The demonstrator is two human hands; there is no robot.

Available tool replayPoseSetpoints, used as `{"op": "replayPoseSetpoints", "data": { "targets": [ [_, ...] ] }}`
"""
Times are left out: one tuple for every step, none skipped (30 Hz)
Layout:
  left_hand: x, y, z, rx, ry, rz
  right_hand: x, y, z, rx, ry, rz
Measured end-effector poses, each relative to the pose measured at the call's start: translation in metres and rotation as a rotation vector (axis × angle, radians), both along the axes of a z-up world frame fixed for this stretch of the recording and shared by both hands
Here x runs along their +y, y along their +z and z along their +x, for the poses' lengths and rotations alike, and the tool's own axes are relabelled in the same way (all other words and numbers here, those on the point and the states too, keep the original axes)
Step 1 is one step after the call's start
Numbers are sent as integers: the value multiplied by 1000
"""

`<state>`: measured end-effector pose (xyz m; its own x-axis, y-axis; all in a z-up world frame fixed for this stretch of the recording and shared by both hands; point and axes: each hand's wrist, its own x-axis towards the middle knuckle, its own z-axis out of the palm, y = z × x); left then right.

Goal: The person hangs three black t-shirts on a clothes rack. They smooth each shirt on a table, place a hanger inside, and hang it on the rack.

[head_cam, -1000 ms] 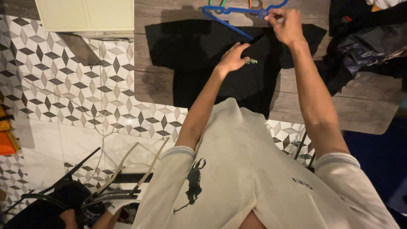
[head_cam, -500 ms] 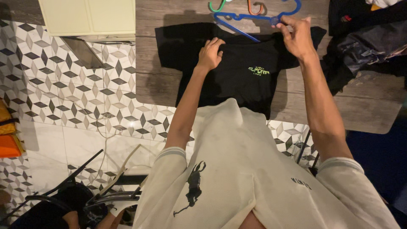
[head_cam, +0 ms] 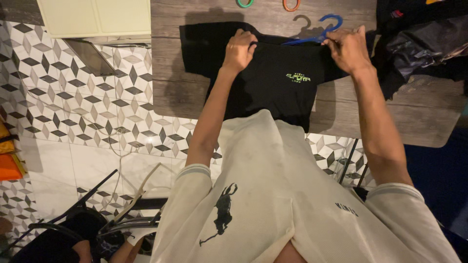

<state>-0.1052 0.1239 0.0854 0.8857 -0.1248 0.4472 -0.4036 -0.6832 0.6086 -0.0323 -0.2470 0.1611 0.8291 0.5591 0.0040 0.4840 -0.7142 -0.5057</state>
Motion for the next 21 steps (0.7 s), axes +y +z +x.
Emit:
{"op": "replayPoseSetpoints", "data": {
  "targets": [
    [-4,4,1,30,21,9,3,-2,0,-39,16,-13],
    [-9,8,1,61,42,18,10,-4,0,-78,32,-27],
    [-14,11,1,91,62,27,14,-5,1,-118,46,-40],
    [-17,14,3,77,57,51,17,-7,4,-80,16,-30],
    [-20,17,4,64,51,76,22,-12,7,-40,-15,-18],
    [-23,19,5,51,45,101,28,-20,10,-1,-46,-7],
    [-26,22,5,59,43,115,35,-28,13,9,-53,33],
    [-29,24,5,66,40,130,42,-37,19,19,-60,74],
    [-32,25,6,73,37,147,45,-49,28,28,-68,116],
    [-36,26,6,97,20,141,48,-62,37,119,-137,214],
    [-39,26,4,121,4,136,54,-78,44,209,-206,313],
    [-42,25,2,145,-13,131,58,-94,51,299,-274,412],
    [-44,24,0,146,4,147,59,-110,58,289,-291,427],
    [-46,21,-3,147,20,164,58,-125,65,279,-308,442],
    [-47,18,-8,150,36,177,56,-137,71,271,-326,454],
    [-46,14,-13,168,50,174,53,-149,76,277,-314,496],
    [-46,8,-20,188,63,169,49,-159,79,285,-302,537],
    [-45,1,-27,208,77,164,43,-168,81,293,-290,577],
    [-44,-6,-34,265,84,187,34,-173,80,250,-290,560],
    [-42,-12,-41,322,90,211,22,-175,78,207,-290,542],
    [-41,-19,-46,378,96,233,7,-175,74,164,-290,523]
  ]
}}
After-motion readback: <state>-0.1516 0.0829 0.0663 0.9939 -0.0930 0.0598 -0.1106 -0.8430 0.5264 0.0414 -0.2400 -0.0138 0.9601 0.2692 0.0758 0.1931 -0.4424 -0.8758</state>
